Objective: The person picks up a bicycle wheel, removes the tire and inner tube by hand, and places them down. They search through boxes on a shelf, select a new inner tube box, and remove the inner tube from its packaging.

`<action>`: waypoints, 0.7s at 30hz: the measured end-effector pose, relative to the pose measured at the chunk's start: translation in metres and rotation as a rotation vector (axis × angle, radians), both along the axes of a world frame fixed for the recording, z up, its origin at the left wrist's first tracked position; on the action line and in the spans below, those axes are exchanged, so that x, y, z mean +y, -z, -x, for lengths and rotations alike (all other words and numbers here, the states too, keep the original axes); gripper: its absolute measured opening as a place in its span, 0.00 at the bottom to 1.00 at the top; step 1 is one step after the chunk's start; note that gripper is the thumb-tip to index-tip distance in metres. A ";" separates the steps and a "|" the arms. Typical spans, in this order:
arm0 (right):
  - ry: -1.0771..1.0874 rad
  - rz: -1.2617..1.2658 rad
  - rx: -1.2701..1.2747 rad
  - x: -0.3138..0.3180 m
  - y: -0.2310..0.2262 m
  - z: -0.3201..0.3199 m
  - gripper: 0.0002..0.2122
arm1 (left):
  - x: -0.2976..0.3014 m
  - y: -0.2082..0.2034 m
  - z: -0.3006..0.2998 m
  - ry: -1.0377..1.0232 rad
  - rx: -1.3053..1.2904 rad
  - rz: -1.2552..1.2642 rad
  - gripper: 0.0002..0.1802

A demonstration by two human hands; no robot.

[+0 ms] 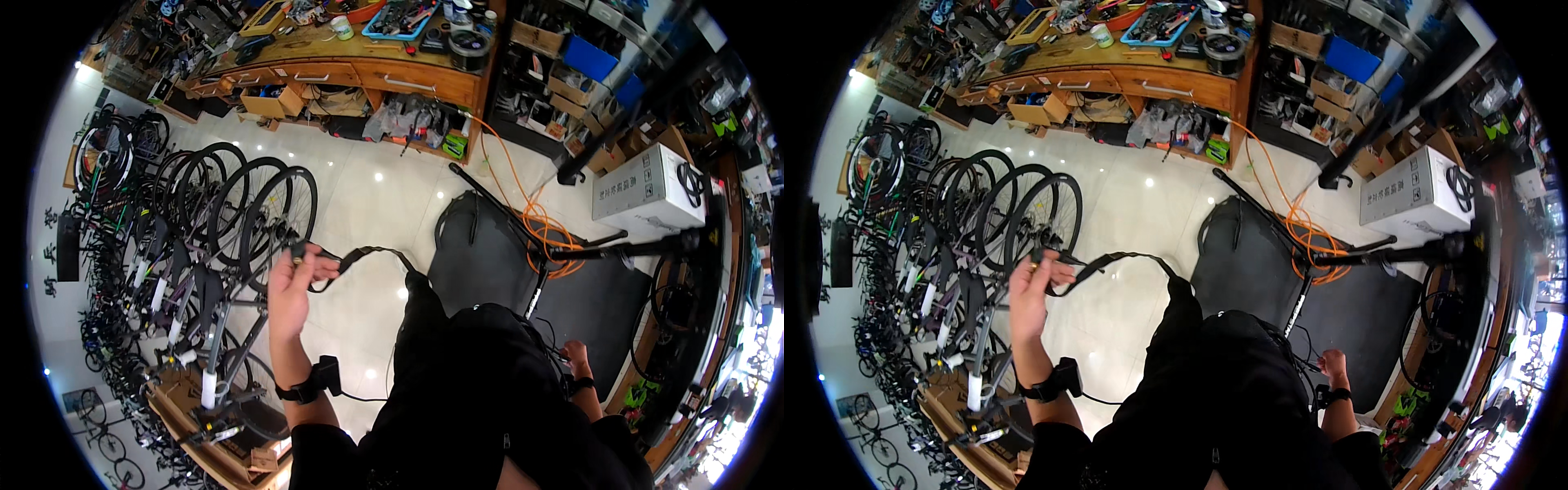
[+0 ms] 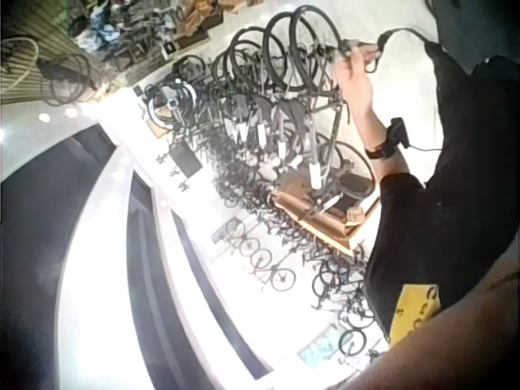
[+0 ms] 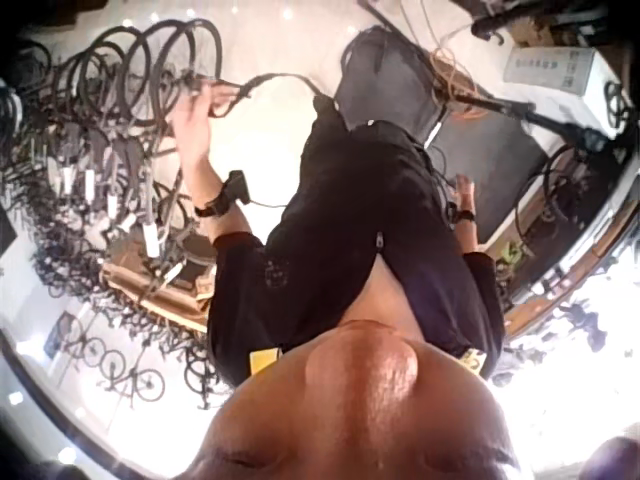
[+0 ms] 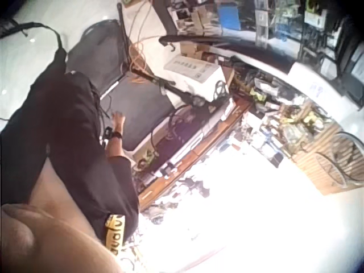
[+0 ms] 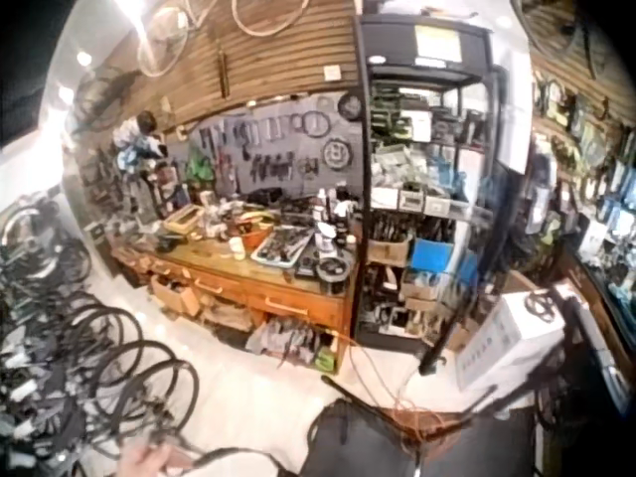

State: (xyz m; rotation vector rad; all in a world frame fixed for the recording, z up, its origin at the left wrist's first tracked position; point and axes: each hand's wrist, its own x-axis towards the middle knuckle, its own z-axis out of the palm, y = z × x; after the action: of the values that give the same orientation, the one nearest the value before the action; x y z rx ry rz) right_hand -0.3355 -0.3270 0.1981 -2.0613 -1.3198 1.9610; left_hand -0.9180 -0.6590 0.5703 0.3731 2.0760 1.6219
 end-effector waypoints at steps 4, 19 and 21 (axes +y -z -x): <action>-0.220 0.059 -0.124 0.004 -0.006 0.099 0.08 | -0.003 0.024 0.083 0.092 -0.155 0.024 0.13; -1.393 -0.686 0.139 0.164 0.002 0.779 0.11 | 0.046 0.057 0.305 -0.038 -0.139 0.218 0.26; -1.346 -0.663 0.234 0.173 0.064 0.832 0.10 | 0.051 0.059 0.324 -0.103 -0.178 0.261 0.32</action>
State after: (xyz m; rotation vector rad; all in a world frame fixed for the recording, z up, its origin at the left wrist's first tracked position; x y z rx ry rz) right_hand -1.1678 -0.1536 0.1340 -0.5277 -3.0834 1.3752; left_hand -1.2415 -0.6084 0.5114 0.0327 2.1617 1.3607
